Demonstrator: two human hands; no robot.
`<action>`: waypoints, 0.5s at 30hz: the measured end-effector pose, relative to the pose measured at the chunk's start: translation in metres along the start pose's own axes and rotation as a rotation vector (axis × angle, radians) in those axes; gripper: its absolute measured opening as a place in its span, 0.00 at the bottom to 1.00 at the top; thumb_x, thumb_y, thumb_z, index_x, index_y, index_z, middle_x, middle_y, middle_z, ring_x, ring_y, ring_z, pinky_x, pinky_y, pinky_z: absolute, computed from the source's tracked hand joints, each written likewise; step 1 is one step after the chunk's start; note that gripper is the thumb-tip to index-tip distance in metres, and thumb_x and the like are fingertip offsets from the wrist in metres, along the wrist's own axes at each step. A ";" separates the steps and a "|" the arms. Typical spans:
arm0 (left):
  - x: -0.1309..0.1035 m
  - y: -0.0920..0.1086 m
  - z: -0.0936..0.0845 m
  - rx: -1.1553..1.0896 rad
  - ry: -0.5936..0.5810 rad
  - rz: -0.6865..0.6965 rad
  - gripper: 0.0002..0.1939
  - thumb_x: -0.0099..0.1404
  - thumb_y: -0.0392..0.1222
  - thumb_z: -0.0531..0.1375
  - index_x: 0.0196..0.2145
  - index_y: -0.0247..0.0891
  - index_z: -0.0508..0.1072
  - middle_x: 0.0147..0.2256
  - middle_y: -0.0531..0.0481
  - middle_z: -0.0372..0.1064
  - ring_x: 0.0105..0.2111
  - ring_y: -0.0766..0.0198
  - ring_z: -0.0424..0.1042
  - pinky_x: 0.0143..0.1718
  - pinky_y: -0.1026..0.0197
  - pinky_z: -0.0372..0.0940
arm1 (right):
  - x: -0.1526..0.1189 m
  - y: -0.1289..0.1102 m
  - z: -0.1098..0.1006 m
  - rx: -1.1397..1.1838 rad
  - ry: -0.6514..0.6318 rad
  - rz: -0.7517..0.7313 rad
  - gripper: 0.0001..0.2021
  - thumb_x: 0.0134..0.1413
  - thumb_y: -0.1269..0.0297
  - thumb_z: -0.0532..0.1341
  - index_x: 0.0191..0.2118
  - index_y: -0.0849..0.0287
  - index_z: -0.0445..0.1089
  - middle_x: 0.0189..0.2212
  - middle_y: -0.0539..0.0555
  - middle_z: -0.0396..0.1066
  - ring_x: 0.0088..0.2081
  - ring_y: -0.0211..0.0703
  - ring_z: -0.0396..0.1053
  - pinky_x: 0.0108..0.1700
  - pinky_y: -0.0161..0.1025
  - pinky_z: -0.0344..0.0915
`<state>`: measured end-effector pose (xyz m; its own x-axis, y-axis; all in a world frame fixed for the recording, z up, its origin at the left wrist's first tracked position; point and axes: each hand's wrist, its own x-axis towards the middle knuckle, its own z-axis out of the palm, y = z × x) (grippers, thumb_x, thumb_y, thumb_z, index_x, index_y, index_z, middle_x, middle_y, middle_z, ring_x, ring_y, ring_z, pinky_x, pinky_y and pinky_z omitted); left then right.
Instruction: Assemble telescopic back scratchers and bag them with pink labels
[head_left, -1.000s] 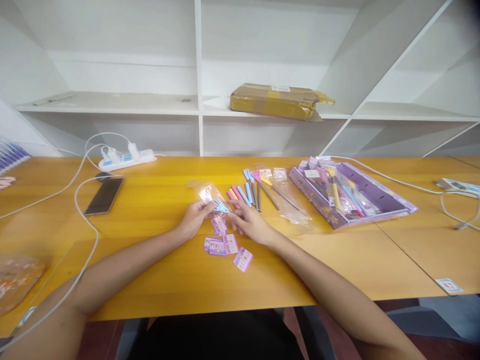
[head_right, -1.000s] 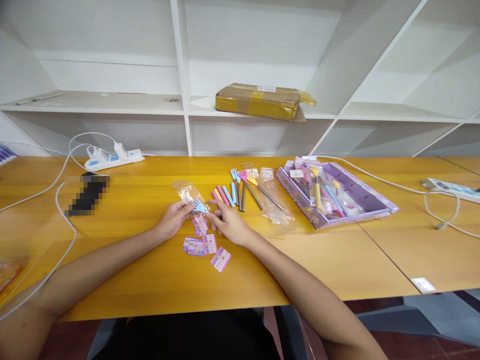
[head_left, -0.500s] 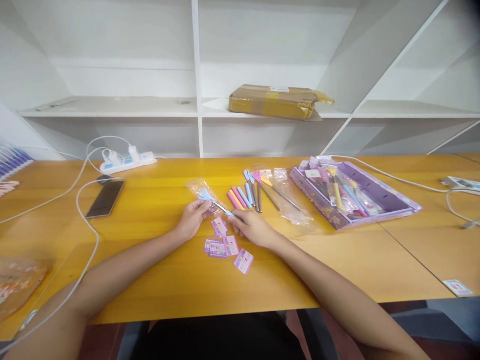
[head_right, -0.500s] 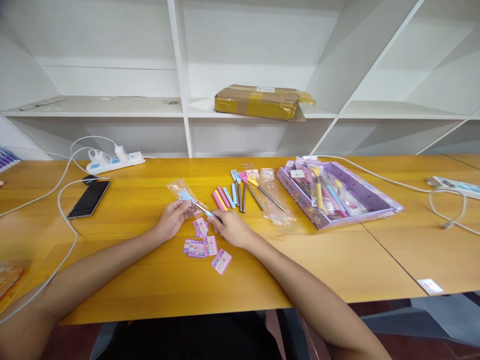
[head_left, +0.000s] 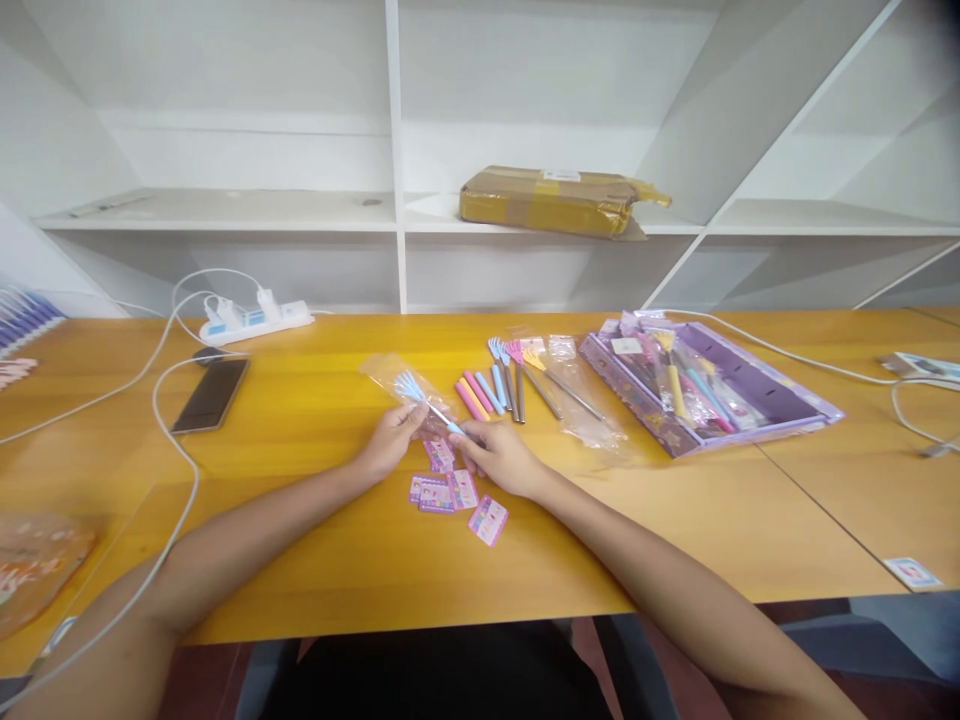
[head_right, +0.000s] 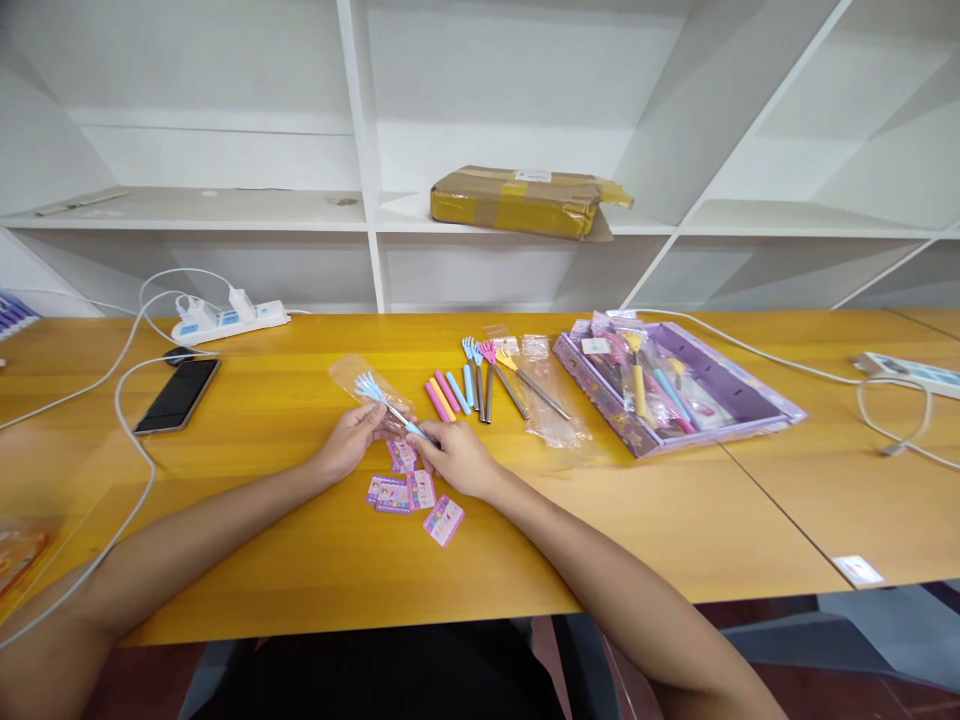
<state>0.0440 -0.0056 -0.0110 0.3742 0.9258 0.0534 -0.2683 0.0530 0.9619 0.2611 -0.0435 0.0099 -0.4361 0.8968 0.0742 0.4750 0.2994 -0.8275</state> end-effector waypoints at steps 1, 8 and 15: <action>-0.001 0.001 0.000 0.048 -0.046 -0.006 0.26 0.64 0.64 0.67 0.41 0.35 0.83 0.37 0.41 0.82 0.37 0.53 0.81 0.43 0.54 0.74 | 0.000 -0.001 0.000 0.003 -0.007 -0.008 0.23 0.73 0.48 0.53 0.28 0.55 0.65 0.19 0.47 0.69 0.21 0.37 0.66 0.30 0.35 0.61; 0.000 -0.005 -0.001 0.074 -0.054 0.044 0.28 0.66 0.66 0.64 0.40 0.34 0.84 0.40 0.41 0.82 0.42 0.53 0.79 0.50 0.54 0.70 | -0.001 -0.004 0.001 0.029 -0.010 -0.045 0.23 0.72 0.46 0.56 0.29 0.57 0.65 0.19 0.46 0.68 0.21 0.36 0.65 0.29 0.34 0.60; 0.007 0.000 -0.003 -0.280 0.236 0.092 0.17 0.60 0.51 0.74 0.35 0.34 0.80 0.35 0.49 0.76 0.35 0.66 0.73 0.38 0.64 0.68 | 0.000 0.005 0.007 0.280 -0.081 -0.107 0.20 0.69 0.46 0.61 0.55 0.56 0.67 0.29 0.46 0.67 0.26 0.35 0.63 0.28 0.33 0.60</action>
<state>0.0443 0.0017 -0.0118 0.1311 0.9905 0.0418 -0.5360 0.0353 0.8435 0.2578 -0.0447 0.0020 -0.5370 0.8329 0.1340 0.1991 0.2795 -0.9393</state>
